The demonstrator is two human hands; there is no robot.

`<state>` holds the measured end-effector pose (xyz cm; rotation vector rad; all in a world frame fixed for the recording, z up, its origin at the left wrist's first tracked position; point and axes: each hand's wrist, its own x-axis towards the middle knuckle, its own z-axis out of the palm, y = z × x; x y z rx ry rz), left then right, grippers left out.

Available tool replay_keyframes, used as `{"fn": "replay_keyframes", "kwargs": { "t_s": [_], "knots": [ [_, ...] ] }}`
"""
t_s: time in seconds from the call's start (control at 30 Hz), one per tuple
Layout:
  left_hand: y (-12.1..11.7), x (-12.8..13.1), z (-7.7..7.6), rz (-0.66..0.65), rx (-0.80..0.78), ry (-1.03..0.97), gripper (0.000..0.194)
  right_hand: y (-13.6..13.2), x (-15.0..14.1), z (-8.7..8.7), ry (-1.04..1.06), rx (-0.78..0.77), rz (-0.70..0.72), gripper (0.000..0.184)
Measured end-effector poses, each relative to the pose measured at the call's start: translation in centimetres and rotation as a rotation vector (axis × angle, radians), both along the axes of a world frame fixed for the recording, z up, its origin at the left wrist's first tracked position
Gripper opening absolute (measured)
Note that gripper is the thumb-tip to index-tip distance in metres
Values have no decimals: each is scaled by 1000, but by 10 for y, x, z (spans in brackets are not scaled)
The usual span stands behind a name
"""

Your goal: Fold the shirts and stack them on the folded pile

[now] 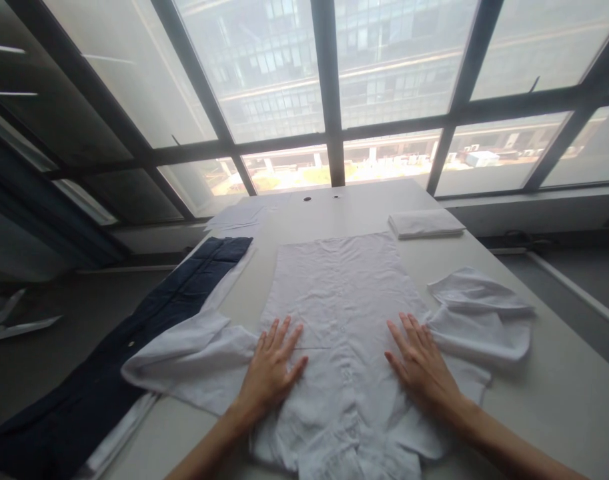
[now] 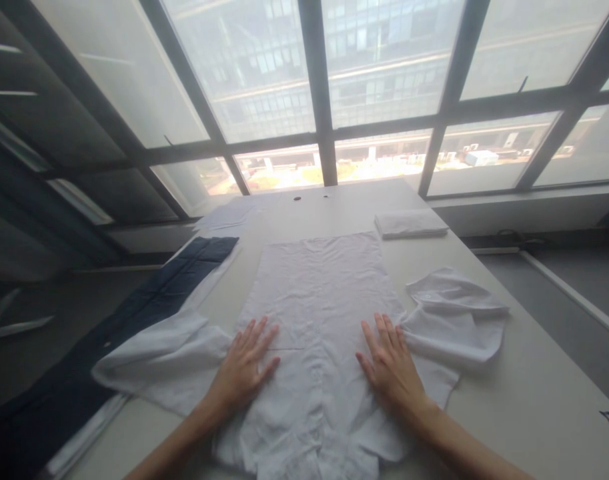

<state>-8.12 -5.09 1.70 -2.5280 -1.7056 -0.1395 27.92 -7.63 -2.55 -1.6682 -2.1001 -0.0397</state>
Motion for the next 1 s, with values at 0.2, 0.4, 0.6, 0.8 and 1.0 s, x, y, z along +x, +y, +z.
{"fn": "replay_keyframes", "kwargs": {
  "t_s": [0.2, 0.4, 0.6, 0.8, 1.0],
  "knots": [
    [7, -4, -10, -7, -7, 14, 64, -1, 3, -9, -53, -47, -19, 68],
    [34, -5, -16, -26, 18, -10, 63, 25, 4, -6, -98, -91, -39, 68],
    [87, 3, -13, -5, 20, -13, 64, 84, 2, 8, -121, -157, -56, 66],
    [91, 0, -13, -8, 21, -25, 63, 88, 1, 11, -128, -125, -35, 60],
    [77, 15, 5, -34, 21, -60, 60, 67, 2, 22, -36, -25, -12, 43]
  ]
}}
